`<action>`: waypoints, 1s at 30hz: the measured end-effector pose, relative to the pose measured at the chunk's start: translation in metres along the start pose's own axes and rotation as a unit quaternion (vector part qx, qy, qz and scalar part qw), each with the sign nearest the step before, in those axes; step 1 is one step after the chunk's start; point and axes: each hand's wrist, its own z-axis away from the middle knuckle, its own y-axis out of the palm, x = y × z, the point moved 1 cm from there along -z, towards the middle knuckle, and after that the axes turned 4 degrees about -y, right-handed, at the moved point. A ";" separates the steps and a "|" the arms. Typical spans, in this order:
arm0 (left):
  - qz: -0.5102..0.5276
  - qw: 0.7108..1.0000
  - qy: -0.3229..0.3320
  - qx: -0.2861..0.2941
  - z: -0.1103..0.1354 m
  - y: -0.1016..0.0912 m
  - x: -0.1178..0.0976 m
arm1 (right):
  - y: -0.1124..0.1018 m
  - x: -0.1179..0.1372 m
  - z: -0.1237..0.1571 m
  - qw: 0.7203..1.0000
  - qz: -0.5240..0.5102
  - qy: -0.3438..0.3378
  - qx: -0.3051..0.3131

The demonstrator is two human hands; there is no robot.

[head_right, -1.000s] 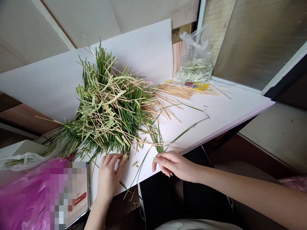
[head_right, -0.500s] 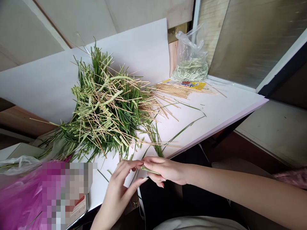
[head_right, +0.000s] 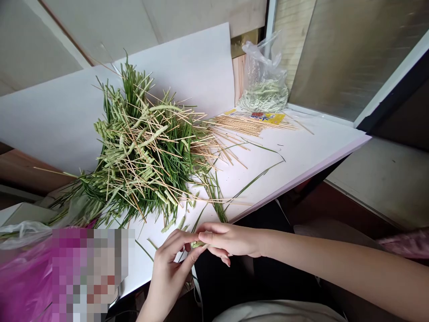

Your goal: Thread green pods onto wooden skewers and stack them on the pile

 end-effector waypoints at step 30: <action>0.307 0.874 -0.240 0.292 0.052 0.014 -0.004 | 0.048 -0.001 0.040 0.976 0.202 -0.079 0.022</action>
